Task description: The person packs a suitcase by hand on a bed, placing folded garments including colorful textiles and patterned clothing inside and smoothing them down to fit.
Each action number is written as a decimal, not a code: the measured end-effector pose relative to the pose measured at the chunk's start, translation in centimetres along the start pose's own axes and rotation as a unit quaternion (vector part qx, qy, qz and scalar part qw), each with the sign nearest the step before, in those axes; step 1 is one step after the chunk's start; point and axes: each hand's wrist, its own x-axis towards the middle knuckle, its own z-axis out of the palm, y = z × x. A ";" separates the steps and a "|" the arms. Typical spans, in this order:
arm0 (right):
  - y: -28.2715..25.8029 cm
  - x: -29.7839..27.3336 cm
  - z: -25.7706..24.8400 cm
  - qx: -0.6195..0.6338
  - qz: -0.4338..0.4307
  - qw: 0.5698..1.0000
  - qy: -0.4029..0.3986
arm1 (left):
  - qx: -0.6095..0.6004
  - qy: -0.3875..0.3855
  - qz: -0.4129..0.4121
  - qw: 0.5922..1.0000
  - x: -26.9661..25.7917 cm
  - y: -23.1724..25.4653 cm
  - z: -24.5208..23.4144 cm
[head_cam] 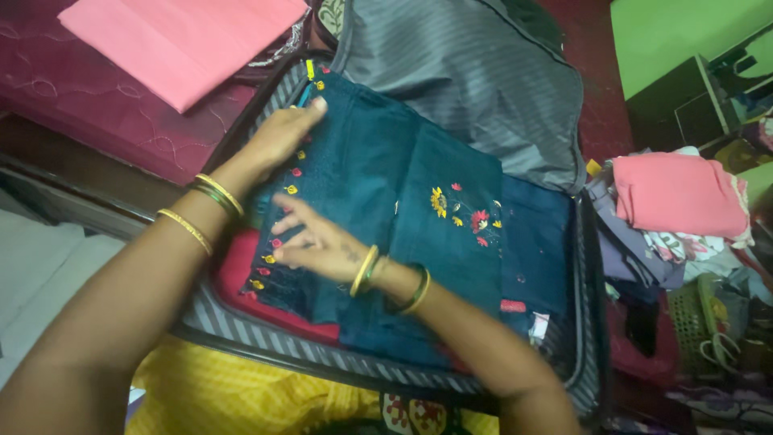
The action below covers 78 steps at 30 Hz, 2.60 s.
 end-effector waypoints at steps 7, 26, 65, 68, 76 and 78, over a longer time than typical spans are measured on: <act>-1.4 -8.0 -3.2 -0.291 -0.149 0.943 0.070 | 0.137 0.113 0.103 0.979 1.5 -2.0 0.1; -1.1 -12.2 -1.5 -0.457 -0.098 0.881 0.067 | 0.036 0.068 0.025 0.997 0.9 -0.3 -0.3; 4.2 -41.1 -29.9 -0.459 0.288 0.729 0.419 | -0.009 -0.036 -0.102 0.994 -0.4 -0.1 0.1; 2.2 -36.2 -26.4 -0.630 0.261 0.613 0.398 | 0.018 -0.030 -0.083 0.996 -0.2 -0.7 0.1; 1.2 -19.5 -10.3 -0.619 0.016 0.770 0.152 | 0.093 -0.003 -0.017 0.996 0.6 -2.9 0.5; 2.6 -19.7 -10.2 -0.636 -0.075 0.761 0.108 | 0.130 0.020 -0.004 0.991 0.7 -3.4 0.8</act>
